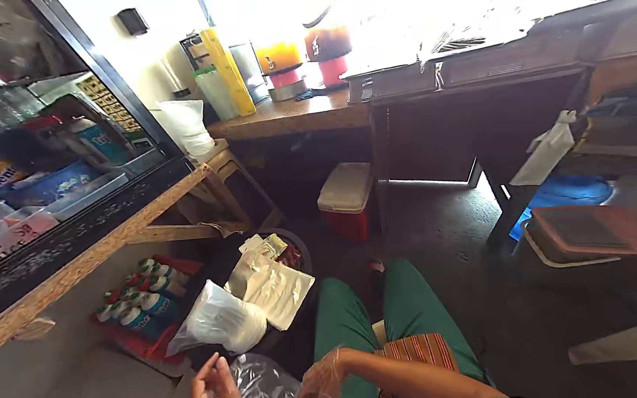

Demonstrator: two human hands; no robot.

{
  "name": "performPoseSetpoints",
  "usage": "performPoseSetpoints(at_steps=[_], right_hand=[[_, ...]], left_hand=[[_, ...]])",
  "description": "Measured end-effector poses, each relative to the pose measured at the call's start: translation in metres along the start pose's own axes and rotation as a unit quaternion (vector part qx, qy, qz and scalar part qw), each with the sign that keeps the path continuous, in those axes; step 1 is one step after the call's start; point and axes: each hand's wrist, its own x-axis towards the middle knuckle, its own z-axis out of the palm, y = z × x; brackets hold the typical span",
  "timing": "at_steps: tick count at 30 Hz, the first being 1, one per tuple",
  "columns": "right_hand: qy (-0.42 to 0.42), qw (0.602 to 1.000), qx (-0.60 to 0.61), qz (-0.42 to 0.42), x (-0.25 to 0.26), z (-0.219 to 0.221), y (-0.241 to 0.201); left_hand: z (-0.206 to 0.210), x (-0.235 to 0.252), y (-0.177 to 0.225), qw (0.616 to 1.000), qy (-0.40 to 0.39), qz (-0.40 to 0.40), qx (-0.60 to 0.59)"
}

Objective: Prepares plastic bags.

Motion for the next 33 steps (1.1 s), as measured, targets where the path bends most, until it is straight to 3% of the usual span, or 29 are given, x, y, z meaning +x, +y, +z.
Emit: performPoseSetpoints(at_steps=[3,6,8,9,11,13,15,17,21,25,29,31,33], right_hand=[[0.095,0.988,0.069,-0.099,-0.027,-0.022,-0.05],[0.29,0.914,0.152,-0.239,-0.058,-0.058,-0.096],[0.417,0.859,0.148,-0.257,-0.07,-0.08,-0.108],[0.443,0.856,0.118,-0.24,-0.074,-0.088,-0.107],[0.411,0.884,0.074,-0.208,-0.079,-0.095,-0.1],[0.373,0.9,0.101,-0.202,-0.078,-0.094,-0.092],[0.394,0.887,0.13,-0.201,-0.076,-0.092,-0.084],[0.435,0.859,0.169,-0.211,-0.073,-0.093,-0.07],[0.462,0.829,0.202,-0.24,-0.072,-0.102,-0.05],[0.476,0.819,0.189,-0.259,-0.079,-0.102,-0.045],[0.512,0.802,0.148,-0.268,-0.094,-0.1,-0.033],[0.477,0.831,0.137,-0.254,-0.107,-0.098,-0.029],[0.403,0.885,0.124,-0.198,-0.123,-0.093,-0.034]], left_hand=[[0.015,0.023,0.032,0.983,0.016,0.01,-0.181],[0.033,0.036,0.079,0.939,-0.057,0.008,-0.339],[0.046,0.04,0.108,0.906,-0.114,-0.009,-0.407],[0.052,0.042,0.12,0.885,-0.143,-0.032,-0.442],[0.065,0.046,0.138,0.835,-0.195,-0.063,-0.511],[0.078,0.052,0.148,0.79,-0.22,-0.079,-0.566],[0.088,0.057,0.15,0.766,-0.22,-0.099,-0.596],[0.091,0.058,0.141,0.771,-0.225,-0.121,-0.583],[0.085,0.061,0.113,0.845,-0.265,-0.142,-0.443],[0.073,0.05,0.108,0.844,-0.288,-0.227,-0.391],[0.074,0.04,0.113,0.835,-0.241,-0.281,-0.408],[0.079,0.034,0.116,0.834,-0.223,-0.281,-0.419],[0.084,0.03,0.122,0.845,-0.219,-0.248,-0.421]])
